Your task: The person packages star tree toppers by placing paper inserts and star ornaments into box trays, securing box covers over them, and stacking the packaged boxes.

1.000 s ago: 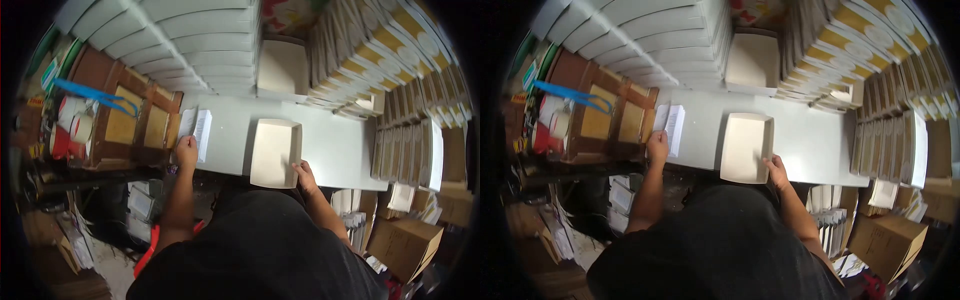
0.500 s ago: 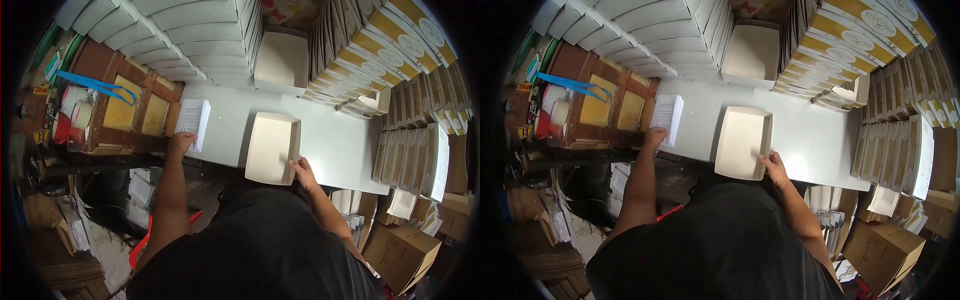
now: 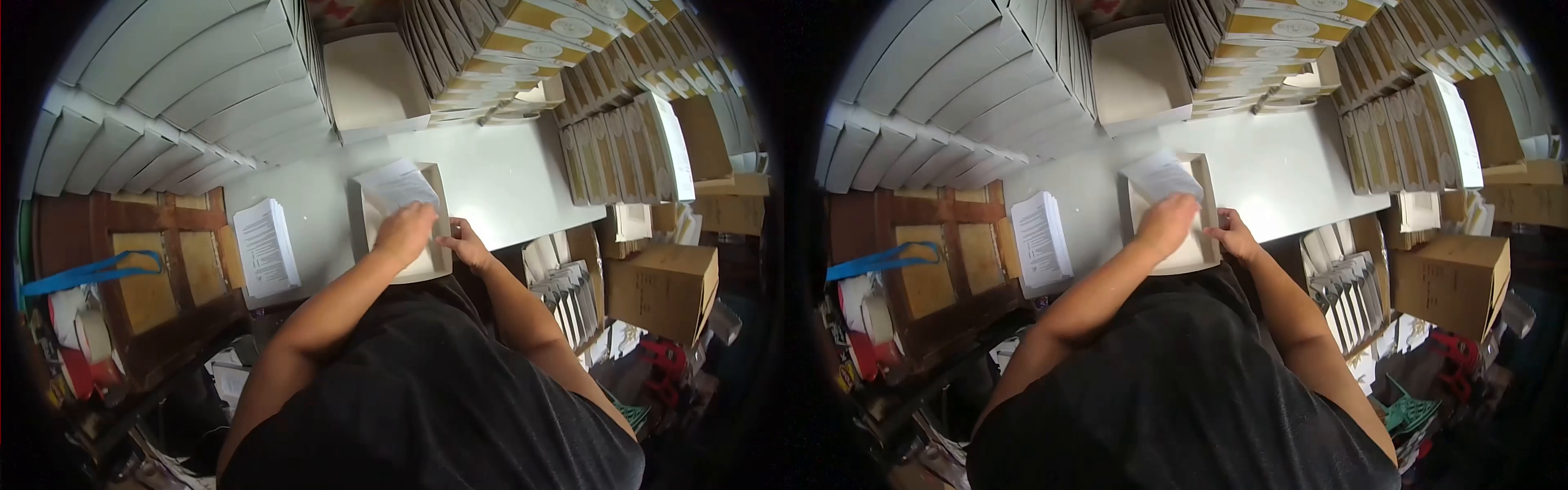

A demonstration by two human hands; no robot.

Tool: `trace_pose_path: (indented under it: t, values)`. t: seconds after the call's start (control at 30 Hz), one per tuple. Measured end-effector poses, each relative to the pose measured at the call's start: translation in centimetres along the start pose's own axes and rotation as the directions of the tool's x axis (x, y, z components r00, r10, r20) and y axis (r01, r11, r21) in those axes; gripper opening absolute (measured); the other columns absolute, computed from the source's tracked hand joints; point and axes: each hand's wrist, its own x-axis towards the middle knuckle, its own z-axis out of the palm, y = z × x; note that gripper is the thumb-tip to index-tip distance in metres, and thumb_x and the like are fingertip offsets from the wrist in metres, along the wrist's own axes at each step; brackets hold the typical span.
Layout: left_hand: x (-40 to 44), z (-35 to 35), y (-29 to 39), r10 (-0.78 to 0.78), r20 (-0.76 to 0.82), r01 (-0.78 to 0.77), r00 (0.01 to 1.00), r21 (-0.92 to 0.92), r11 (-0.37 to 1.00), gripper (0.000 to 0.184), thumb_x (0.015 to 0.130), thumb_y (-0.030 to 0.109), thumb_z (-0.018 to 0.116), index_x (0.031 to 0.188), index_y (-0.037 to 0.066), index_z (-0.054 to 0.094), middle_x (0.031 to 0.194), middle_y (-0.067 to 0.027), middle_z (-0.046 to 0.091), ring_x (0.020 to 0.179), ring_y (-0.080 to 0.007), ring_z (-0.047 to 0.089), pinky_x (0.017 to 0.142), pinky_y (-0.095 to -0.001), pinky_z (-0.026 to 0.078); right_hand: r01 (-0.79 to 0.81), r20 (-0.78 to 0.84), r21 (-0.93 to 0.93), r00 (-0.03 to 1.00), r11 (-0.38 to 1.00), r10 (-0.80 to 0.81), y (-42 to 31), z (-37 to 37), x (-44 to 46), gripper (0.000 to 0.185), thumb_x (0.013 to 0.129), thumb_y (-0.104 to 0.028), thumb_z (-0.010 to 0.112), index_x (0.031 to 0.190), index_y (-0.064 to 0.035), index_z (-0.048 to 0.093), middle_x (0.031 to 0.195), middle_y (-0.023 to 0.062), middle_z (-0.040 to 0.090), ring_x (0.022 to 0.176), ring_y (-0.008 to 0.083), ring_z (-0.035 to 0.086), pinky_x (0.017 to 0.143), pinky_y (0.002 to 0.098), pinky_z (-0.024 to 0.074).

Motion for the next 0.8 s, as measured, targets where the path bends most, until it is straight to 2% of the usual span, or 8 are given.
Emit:
trace_pose_path:
  t: [0.03,0.1,0.2,0.33,0.43,0.6,0.7,0.8]
  values:
    - [0.1,1.4,0.1,0.012,0.007,-0.012,1.0,-0.007,1.0,0.016,0.099,0.018,0.06,0.106,0.005,0.067,0.101,-0.0139,0.07,0.089,-0.0379,0.067,0.078,-0.0477,0.054,0.002,-0.015,-0.038,1.0,0.999,-0.003,0.2,0.2,0.2,0.068,0.093,-0.017,0.073,0.149,0.0005,0.039,0.121,0.022,0.061,0.11,0.0313,0.062,0.098,0.0389,0.0515]
    - [0.1,3.8,-0.2,-0.149,0.396,0.122,0.906,0.094,0.988,0.015,0.098,0.014,0.057,0.106,0.003,0.065,0.102,-0.0166,0.069,0.094,-0.04,0.068,0.08,-0.0492,0.055,0.018,-0.046,-0.1,0.999,0.995,-0.023,0.1,0.2,1.3,0.065,0.09,-0.018,0.072,0.147,-0.001,0.045,0.113,0.0211,0.064,0.104,0.0303,0.064,0.095,0.0376,0.0538]
    - [-2.6,5.4,-1.5,-0.128,0.524,0.066,0.842,0.136,0.989,0.023,0.099,0.011,0.05,0.115,0.002,0.064,0.105,-0.02,0.069,0.095,-0.0425,0.07,0.081,-0.0525,0.057,0.043,-0.072,-0.141,0.996,0.989,-0.053,0.4,-0.4,1.9,0.061,0.087,-0.016,0.07,0.144,-0.0019,0.051,0.111,0.0194,0.066,0.101,0.0295,0.065,0.093,0.0373,0.054]
    - [-2.1,5.0,-3.6,-0.161,0.291,0.083,0.943,0.261,0.962,0.027,0.095,0.006,0.052,0.121,0.0,0.059,0.112,-0.0217,0.066,0.098,-0.0449,0.068,0.087,-0.0528,0.057,0.055,-0.078,-0.194,0.994,0.979,-0.071,1.4,-0.3,1.8,0.055,0.079,-0.016,0.066,0.132,-0.0026,0.064,0.114,0.0164,0.07,0.099,0.0294,0.066,0.09,0.0374,0.0545]
    - [-0.9,4.8,-4.7,-0.231,0.369,0.145,0.9,0.245,0.959,0.041,0.088,0.009,0.055,0.129,0.002,0.055,0.124,-0.0249,0.061,0.11,-0.0468,0.063,0.098,-0.0518,0.052,0.072,-0.069,-0.192,0.994,0.979,-0.087,0.9,-0.7,1.1,0.055,0.079,-0.021,0.068,0.132,-0.0032,0.066,0.114,0.0168,0.072,0.101,0.0296,0.067,0.091,0.0374,0.0556]
    - [-1.2,4.2,-3.1,-0.07,0.375,-0.071,0.925,0.35,0.934,0.047,0.086,0.028,0.072,0.119,-0.002,0.058,0.117,-0.0249,0.059,0.105,-0.0429,0.06,0.096,-0.0493,0.051,0.142,-0.203,-0.239,0.96,0.961,-0.192,2.9,-1.0,-0.3,0.076,0.085,-0.058,0.079,0.135,-0.0016,0.065,0.12,0.0167,0.068,0.101,0.0279,0.065,0.089,0.0363,0.0545]
    - [-1.7,5.0,-3.1,-0.114,0.387,-0.025,0.915,0.337,0.941,0.041,0.086,0.015,0.065,0.123,-0.001,0.056,0.119,-0.0245,0.058,0.106,-0.045,0.061,0.098,-0.0505,0.05,0.151,-0.236,-0.082,0.957,0.985,-0.167,5.2,-4.3,-2.8,0.07,0.086,-0.053,0.079,0.134,-0.003,0.065,0.122,0.0183,0.066,0.104,0.0296,0.065,0.092,0.037,0.0543]
    - [-1.6,5.8,-2.2,-0.217,0.349,0.069,0.912,0.391,0.918,0.048,0.087,0.015,0.063,0.131,-0.001,0.053,0.121,-0.0241,0.057,0.107,-0.0463,0.061,0.099,-0.0507,0.05,0.078,-0.607,-0.301,0.753,0.95,-0.254,9.6,-11.6,-7.4,0.05,0.084,-0.033,0.074,0.125,-0.0045,0.068,0.118,0.0206,0.065,0.108,0.0377,0.063,0.098,0.0431,0.0527]
